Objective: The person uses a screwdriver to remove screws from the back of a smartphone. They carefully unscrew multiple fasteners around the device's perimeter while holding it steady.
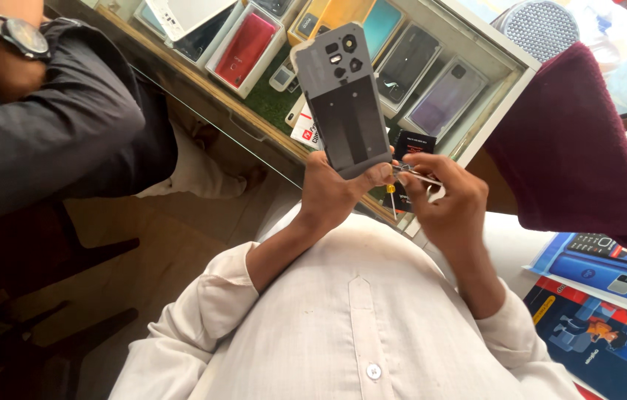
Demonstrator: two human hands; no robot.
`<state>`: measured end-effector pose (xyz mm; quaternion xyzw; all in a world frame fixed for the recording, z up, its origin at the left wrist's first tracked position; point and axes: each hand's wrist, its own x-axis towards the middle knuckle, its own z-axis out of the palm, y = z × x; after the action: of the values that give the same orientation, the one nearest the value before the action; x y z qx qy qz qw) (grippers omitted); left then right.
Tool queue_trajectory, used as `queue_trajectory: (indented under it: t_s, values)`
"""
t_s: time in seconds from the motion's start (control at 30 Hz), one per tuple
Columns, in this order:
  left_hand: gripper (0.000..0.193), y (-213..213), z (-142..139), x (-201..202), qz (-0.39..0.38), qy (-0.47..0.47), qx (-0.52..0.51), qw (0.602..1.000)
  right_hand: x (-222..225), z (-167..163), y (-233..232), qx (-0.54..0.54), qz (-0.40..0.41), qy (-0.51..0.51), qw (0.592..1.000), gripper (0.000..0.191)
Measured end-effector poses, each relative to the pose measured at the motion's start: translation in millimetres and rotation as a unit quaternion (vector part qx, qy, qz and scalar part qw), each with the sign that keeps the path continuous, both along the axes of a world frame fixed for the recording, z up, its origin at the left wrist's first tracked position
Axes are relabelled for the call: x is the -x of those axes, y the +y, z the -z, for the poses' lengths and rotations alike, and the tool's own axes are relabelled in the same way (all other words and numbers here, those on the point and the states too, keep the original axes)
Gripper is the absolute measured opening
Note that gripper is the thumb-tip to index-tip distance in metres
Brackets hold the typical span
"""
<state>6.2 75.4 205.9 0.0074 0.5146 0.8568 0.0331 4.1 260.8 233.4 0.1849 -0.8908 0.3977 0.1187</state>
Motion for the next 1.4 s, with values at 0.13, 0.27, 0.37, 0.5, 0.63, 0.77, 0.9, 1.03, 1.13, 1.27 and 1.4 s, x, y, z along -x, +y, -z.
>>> queue_trajectory:
  t_s: [0.13, 0.27, 0.37, 0.5, 0.63, 0.77, 0.9, 1.03, 1.13, 1.27, 1.4]
  values:
    - [0.032, 1.5, 0.3, 0.5, -0.016, 0.005, -0.004, 1.000, 9.7, -5.0, 18.5, 0.039, -0.019, -0.184, 0.982, 0.012]
    - [0.030, -0.1, 2.7, 1.1, -0.001, -0.001, 0.043, 0.999, 14.2, 3.4, 24.0, 0.056, -0.026, -0.202, 0.977, 0.015]
    - [0.033, -0.9, 5.1, 1.4, 0.009, -0.003, 0.025, 1.000, 14.3, 8.2, 26.0, 0.066, -0.015, -0.228, 0.971, 0.015]
    - [0.033, 1.2, 8.4, 3.8, 0.016, 0.005, -0.033, 0.999, 13.3, 10.4, 25.2, 0.075, -0.042, -0.166, 0.982, 0.014]
    - [0.035, 0.8, 10.3, 5.2, 0.003, 0.020, -0.008, 1.000, 9.8, 8.4, 22.2, 0.052, -0.026, -0.141, 0.988, 0.014]
    - [0.030, -0.3, 11.3, 4.5, 0.024, 0.019, -0.042, 0.999, 6.8, 4.9, 20.6, 0.084, -0.008, -0.105, 0.991, 0.010]
    - [0.033, 1.0, 10.5, 4.1, 0.033, 0.007, -0.044, 0.998, 6.3, 4.5, 17.1, 0.065, -0.030, -0.077, 0.994, 0.007]
    - [0.034, -0.1, 6.5, 2.6, 0.028, 0.009, -0.049, 0.998, 8.1, 6.6, 12.2, 0.074, -0.020, -0.073, 0.994, 0.007]
    - [0.034, -1.0, 2.1, 1.7, 0.025, -0.003, -0.043, 0.999, 9.7, 7.6, 12.1, 0.083, -0.019, -0.085, 0.993, 0.007]
    - [0.037, 1.6, -3.8, 3.1, 0.007, -0.029, -0.055, 0.998, 10.1, 9.4, 10.5, 0.103, -0.007, -0.071, 0.992, 0.008]
    - [0.029, 8.3, -8.5, 14.2, -0.023, -0.055, -0.004, 0.998, 8.8, 10.5, 4.3, 0.099, 0.018, -0.038, 0.994, 0.008]
